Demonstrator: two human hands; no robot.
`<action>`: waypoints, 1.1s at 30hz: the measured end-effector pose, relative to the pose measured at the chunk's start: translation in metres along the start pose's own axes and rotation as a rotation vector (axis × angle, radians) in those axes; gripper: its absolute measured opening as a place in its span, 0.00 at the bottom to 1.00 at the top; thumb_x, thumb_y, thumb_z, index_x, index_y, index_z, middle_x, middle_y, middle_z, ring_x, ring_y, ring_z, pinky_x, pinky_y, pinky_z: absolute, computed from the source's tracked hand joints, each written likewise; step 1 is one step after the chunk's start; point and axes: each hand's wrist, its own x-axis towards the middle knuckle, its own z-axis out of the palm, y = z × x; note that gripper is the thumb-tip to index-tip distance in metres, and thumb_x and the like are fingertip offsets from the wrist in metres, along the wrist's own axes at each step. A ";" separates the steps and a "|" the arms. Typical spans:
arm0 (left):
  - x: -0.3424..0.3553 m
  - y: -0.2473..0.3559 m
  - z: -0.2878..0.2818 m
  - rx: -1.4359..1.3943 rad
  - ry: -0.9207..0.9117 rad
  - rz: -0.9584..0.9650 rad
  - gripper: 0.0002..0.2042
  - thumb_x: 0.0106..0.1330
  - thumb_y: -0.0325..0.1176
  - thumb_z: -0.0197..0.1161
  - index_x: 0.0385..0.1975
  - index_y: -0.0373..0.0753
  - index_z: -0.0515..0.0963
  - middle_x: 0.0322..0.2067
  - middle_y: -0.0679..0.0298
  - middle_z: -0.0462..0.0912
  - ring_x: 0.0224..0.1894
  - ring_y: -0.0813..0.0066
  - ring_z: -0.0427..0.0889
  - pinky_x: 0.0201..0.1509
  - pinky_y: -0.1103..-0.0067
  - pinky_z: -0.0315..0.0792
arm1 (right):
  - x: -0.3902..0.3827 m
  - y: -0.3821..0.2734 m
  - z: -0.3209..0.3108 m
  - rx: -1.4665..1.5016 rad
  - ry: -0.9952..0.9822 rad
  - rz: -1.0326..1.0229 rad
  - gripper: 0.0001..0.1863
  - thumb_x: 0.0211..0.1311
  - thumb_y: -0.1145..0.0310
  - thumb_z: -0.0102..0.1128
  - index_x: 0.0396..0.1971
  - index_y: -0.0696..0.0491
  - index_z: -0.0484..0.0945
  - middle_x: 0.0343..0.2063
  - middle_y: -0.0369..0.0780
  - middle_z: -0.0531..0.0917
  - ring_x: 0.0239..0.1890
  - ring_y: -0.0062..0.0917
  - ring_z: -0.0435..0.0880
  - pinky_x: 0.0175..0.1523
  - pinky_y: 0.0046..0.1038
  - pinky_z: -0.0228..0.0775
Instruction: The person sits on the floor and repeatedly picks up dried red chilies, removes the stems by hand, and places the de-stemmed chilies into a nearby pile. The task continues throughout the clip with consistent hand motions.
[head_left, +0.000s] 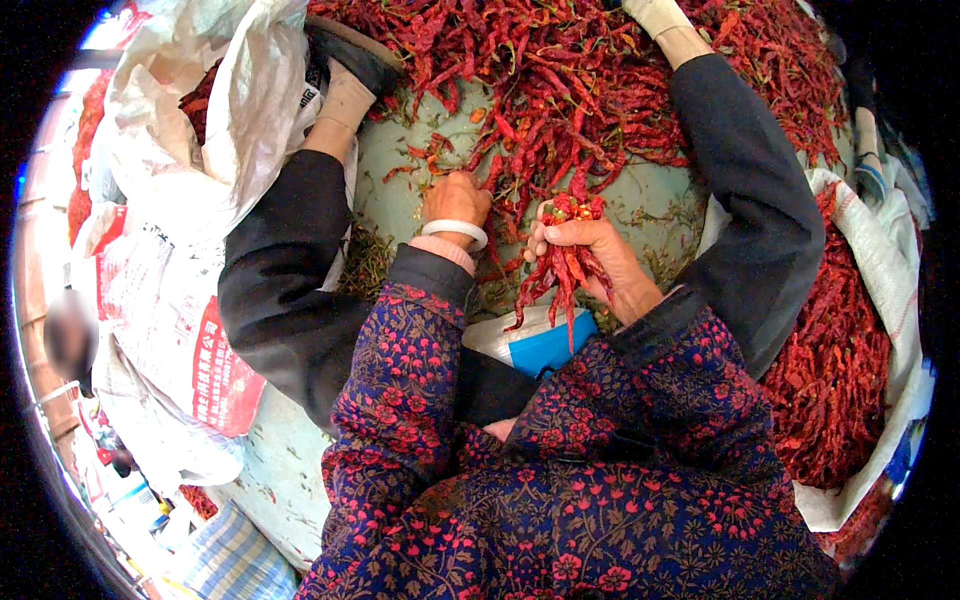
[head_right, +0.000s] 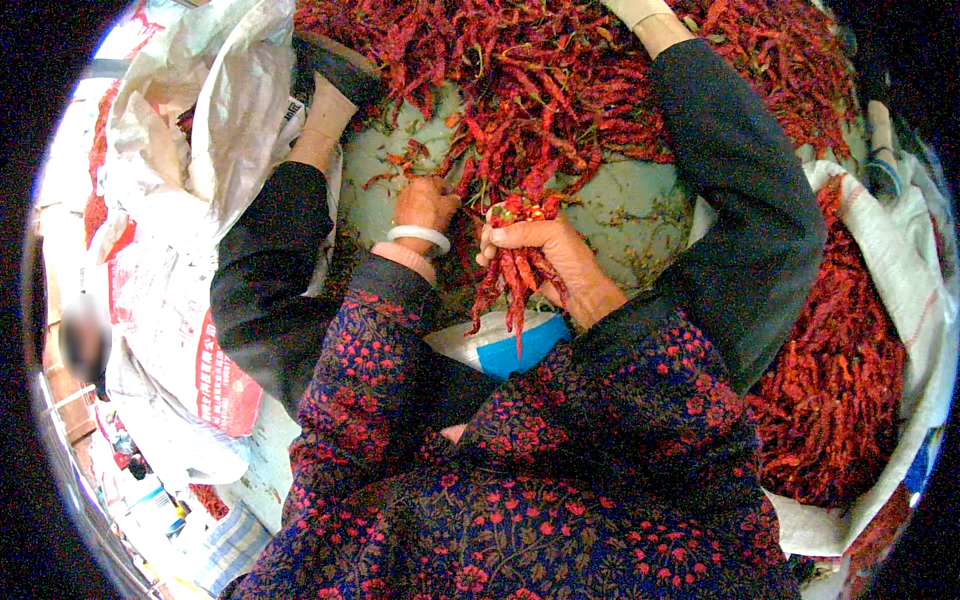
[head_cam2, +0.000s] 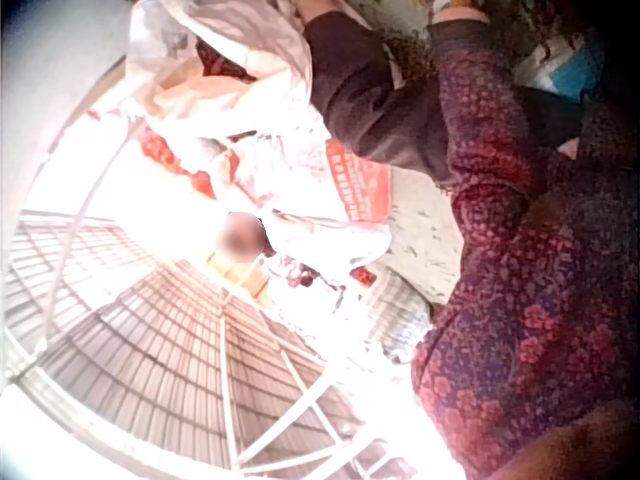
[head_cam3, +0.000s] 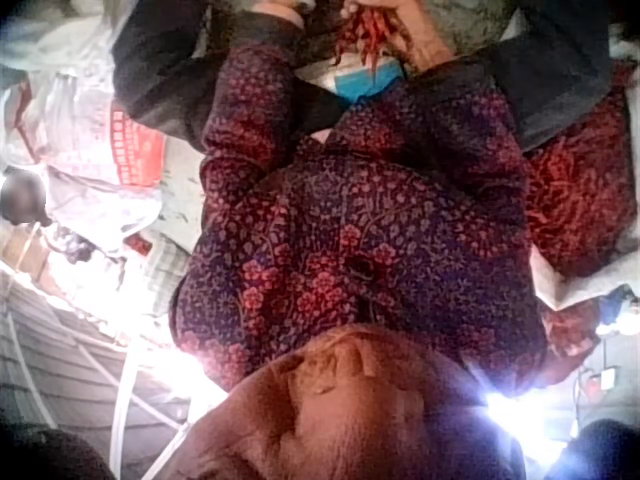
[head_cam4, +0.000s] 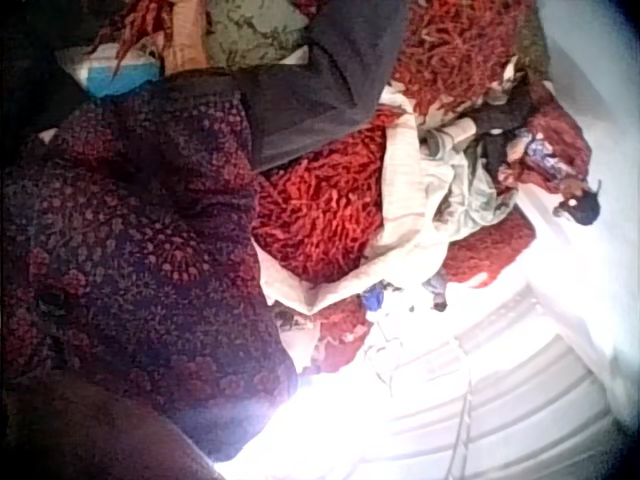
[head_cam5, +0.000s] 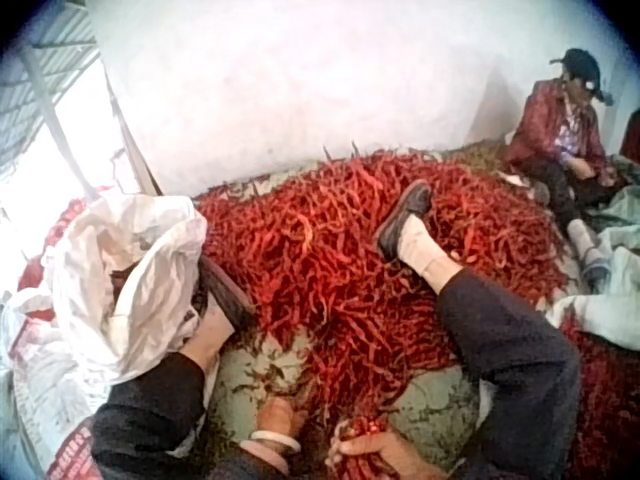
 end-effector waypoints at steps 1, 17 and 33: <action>0.000 -0.001 0.001 -0.053 0.007 -0.015 0.10 0.45 0.36 0.62 0.24 0.38 0.80 0.27 0.50 0.79 0.32 0.52 0.78 0.37 0.66 0.72 | -0.001 -0.001 -0.001 -0.009 0.006 -0.001 0.10 0.48 0.74 0.58 0.31 0.60 0.72 0.24 0.40 0.77 0.27 0.26 0.78 0.39 0.28 0.74; -0.042 -0.043 -0.044 -1.083 -0.150 0.080 0.08 0.46 0.19 0.52 0.25 0.32 0.76 0.24 0.67 0.78 0.28 0.80 0.75 0.33 0.83 0.68 | 0.002 -0.004 0.006 -0.122 0.133 -0.048 0.11 0.50 0.74 0.55 0.34 0.63 0.74 0.28 0.41 0.80 0.28 0.24 0.79 0.36 0.23 0.73; -0.071 -0.022 -0.038 -1.012 -0.210 0.431 0.04 0.51 0.22 0.59 0.27 0.36 0.73 0.22 0.73 0.72 0.27 0.85 0.67 0.32 0.85 0.64 | 0.019 0.005 0.017 -0.335 0.089 -0.109 0.13 0.50 0.73 0.56 0.37 0.61 0.76 0.31 0.40 0.81 0.30 0.22 0.79 0.38 0.21 0.72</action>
